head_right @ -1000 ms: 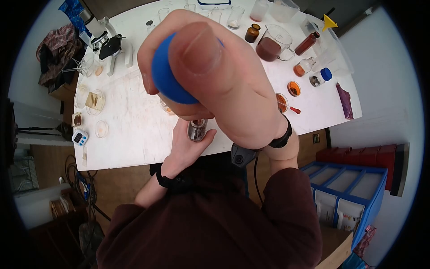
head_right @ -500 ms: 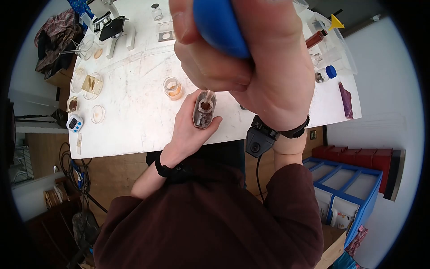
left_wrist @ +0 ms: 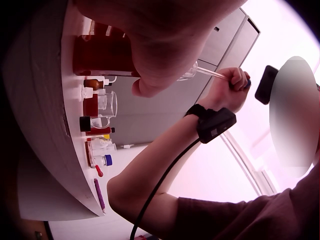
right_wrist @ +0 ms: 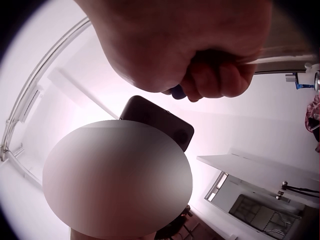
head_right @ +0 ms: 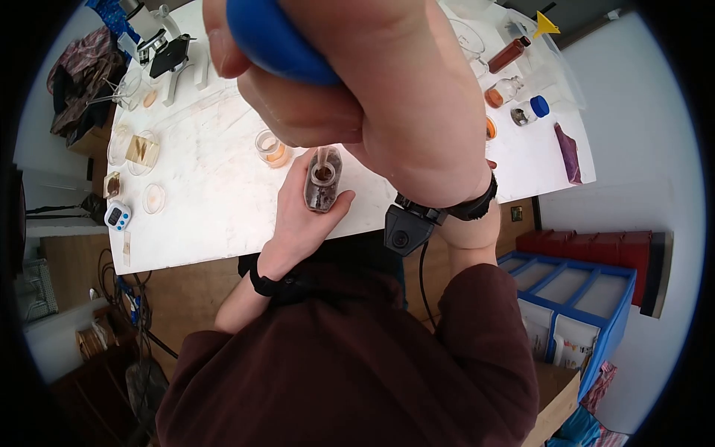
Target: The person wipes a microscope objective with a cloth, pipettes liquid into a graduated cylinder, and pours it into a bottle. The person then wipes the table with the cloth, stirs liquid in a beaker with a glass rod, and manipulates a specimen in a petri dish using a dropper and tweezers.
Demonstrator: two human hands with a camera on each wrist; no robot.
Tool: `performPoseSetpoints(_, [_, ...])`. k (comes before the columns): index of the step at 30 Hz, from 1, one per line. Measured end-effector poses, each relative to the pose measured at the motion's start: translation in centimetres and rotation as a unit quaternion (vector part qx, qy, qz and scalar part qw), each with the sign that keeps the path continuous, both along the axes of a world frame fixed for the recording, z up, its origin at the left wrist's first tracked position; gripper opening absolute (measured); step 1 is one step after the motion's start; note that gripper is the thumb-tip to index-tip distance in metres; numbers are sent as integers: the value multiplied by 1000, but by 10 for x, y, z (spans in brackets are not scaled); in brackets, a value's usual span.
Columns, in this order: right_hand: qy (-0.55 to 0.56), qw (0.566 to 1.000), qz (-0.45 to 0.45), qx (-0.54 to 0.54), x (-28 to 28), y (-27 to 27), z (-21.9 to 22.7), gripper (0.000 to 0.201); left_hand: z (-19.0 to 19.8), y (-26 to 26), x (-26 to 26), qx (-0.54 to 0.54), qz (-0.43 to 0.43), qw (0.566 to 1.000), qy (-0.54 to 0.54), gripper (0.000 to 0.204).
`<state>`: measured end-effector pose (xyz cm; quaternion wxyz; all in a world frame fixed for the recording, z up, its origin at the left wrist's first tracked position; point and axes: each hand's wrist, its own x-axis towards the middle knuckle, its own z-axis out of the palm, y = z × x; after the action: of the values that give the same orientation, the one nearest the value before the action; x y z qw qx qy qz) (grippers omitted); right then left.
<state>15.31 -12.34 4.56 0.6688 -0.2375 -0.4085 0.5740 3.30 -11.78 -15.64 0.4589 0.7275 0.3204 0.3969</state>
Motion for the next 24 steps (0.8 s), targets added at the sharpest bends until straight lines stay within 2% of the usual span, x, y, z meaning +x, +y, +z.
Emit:
performPoseSetpoints(14, [31,998,-4,54,9,-1,15,60,0,0,-1,15,2,1000,4,72])
performPoseSetpoints(16, [35,997,-1,63,2,1,15,59,3,-1,-2,-34,-8,999,9,71])
performPoseSetpoints(18, [41,997,3,72,4,1,18,58,1,0,-2,-10,-6,1000,5,71])
performPoseSetpoints(24, [61,993,9,100,43,-4,31,54,1,-1,-3,11,-5,1000,9,71])
